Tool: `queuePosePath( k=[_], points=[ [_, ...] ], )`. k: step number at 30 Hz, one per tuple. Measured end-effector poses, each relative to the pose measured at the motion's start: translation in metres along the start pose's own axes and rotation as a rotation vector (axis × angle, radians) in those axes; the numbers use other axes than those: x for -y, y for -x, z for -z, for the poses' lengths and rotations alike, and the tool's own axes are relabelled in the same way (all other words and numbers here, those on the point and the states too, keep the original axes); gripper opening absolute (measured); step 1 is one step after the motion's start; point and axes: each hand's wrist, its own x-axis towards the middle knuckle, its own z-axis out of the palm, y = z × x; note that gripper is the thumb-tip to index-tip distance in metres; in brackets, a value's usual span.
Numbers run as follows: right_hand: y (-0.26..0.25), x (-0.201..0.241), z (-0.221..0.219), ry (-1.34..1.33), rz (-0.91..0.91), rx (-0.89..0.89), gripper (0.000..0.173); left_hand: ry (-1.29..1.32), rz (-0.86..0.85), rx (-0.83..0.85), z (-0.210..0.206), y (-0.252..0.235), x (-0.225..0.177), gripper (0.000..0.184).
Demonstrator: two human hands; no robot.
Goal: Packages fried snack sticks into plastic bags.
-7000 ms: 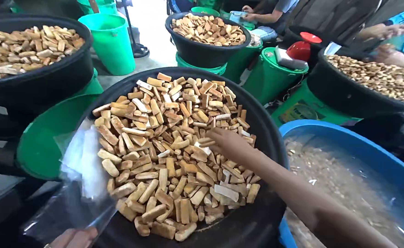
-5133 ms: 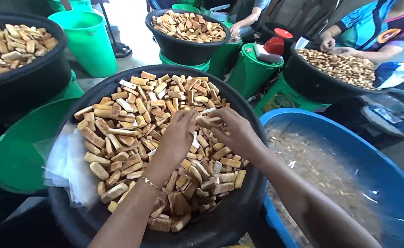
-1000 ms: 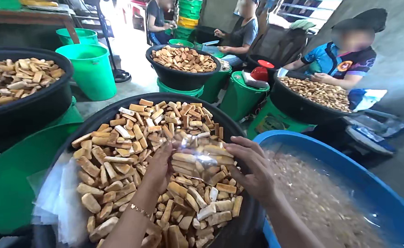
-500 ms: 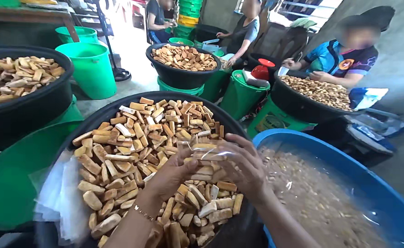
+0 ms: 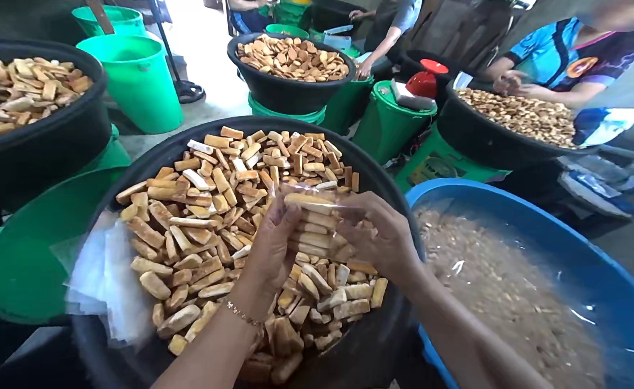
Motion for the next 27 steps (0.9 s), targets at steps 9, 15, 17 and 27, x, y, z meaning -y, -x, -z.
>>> queuePosePath(
  k=[9,15,17,27],
  points=[
    [-0.024,0.025,0.011,0.136,0.105,0.169,0.031,-0.018,-0.018,0.192,0.015,0.003,-0.022,0.018],
    [-0.032,0.036,0.015,0.176,0.029,0.297,0.039,-0.040,-0.125,0.163,0.014,-0.002,-0.025,0.032],
    [-0.034,0.038,0.018,0.203,0.008,0.295,0.039,-0.092,-0.159,0.139,0.013,-0.002,-0.027,0.027],
    [-0.009,0.021,-0.034,-0.196,-0.203,0.202,0.023,-0.104,-0.339,-0.029,0.044,-0.016,-0.053,0.025]
  ],
)
